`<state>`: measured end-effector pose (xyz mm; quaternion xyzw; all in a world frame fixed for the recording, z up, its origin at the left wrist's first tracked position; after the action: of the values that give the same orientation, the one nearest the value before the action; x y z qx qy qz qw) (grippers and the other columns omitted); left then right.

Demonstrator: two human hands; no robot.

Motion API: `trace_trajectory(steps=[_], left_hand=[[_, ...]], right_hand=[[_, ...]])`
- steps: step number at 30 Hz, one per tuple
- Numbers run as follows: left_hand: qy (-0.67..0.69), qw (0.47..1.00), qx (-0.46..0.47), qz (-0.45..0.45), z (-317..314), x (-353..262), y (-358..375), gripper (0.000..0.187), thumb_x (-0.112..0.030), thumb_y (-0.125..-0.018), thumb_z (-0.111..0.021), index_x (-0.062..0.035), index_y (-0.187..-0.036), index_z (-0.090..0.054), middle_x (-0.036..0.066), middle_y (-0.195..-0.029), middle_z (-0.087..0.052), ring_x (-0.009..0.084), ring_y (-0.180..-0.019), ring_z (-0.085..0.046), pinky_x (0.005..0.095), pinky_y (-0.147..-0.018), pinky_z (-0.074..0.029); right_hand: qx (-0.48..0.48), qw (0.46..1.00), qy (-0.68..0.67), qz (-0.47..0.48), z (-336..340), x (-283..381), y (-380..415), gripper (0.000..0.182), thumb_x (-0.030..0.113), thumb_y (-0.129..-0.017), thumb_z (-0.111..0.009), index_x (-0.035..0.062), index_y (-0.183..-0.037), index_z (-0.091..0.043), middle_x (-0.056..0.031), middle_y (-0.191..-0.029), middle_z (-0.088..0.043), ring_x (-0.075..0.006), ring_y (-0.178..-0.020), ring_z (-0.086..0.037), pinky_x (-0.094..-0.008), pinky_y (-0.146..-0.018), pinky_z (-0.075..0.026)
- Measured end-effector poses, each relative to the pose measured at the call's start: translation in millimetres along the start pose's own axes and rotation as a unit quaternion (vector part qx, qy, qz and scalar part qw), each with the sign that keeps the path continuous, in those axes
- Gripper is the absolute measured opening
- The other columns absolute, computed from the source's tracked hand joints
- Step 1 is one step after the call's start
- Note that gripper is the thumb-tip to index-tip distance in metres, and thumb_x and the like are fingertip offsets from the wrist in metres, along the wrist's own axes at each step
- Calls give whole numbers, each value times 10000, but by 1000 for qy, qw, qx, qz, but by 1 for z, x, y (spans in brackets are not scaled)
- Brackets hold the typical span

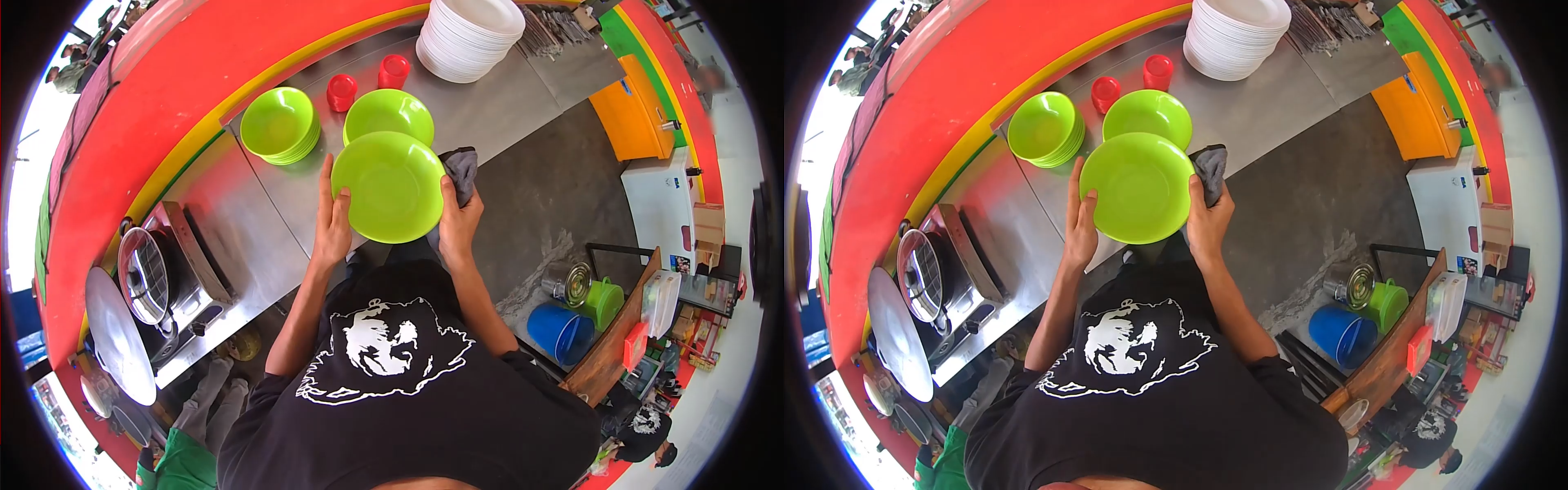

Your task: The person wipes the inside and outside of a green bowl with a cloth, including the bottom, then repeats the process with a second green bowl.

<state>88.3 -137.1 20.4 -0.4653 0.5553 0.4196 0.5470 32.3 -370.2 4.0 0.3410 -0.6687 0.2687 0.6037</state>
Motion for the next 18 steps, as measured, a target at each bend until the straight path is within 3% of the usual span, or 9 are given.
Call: trace_trajectory(steps=[4, 7, 10, 13, 16, 18], left_hand=[[-28, 1000, -1, 7, -6, 20, -32, 486, -167, -1080, -345, -15, -1533, -260, 161, -1508, -388, 235, -1403, -363, 346, -1142, -298], [-37, 999, -8, 8, -15, 27, -53, 470, -165, -1084, -348, -7, -1521, -280, 169, -1512, -386, 243, -1396, -375, 353, -1139, -304], [-81, 996, -30, 5, -22, 38, -70, 462, -187, -1087, -358, -5, -1509, -319, 154, -1511, -408, 241, -1418, -352, 347, -1153, -285], [-147, 988, -39, -8, -25, 44, -87, 468, -155, -1081, -354, -3, -1519, -291, 151, -1563, -332, 278, -1474, -205, 380, -1185, -209], [-211, 976, -50, -24, -26, 49, -103, 478, -122, -1075, -349, -2, -1530, -263, 148, -1616, -255, 315, -1531, -57, 414, -1216, -133], [-187, 980, -63, -19, -20, 59, -111, 479, -128, -1076, -349, -1, -1531, -267, 154, -1615, -254, 318, -1528, -82, 412, -1215, -141]], right_hand=[[-14, 998, 34, 52, -7, 3, -28, 240, 191, -983, -634, -48, -1008, -633, -21, -843, -644, -66, -739, -551, -265, -676, -468], [9, 995, 92, 41, -4, -12, -54, 242, 192, -986, -639, -46, -1028, -641, -27, -898, -667, -73, -792, -573, -255, -733, -481], [18, 992, 121, 22, -1, -25, -79, 228, 193, -984, -642, -35, -985, -636, -15, -860, -652, -65, -762, -556, -254, -702, -474], [26, 992, 116, 31, -7, -33, -105, 262, 231, -971, -663, -24, -936, -615, 0, -735, -588, -67, -661, -493, -266, -597, -429], [51, 991, 120, 42, -17, -41, -128, 253, 222, -963, -673, -24, -942, -617, -3, -728, -589, -65, -650, -490, -264, -592, -430], [78, 987, 139, 32, -25, -47, -140, 236, 203, -946, -689, -20, -937, -614, -2, -706, -571, -71, -628, -481, -273, -568, -422]])
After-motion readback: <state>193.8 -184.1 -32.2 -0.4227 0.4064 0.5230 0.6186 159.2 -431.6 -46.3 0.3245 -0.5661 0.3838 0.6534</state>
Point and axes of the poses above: each hand's wrist, its own y-axis away from the middle knuckle, its own z-axis out of the back of the hand, x = y × z, the point moved 10 cm from there along -y, towards the middle knuckle
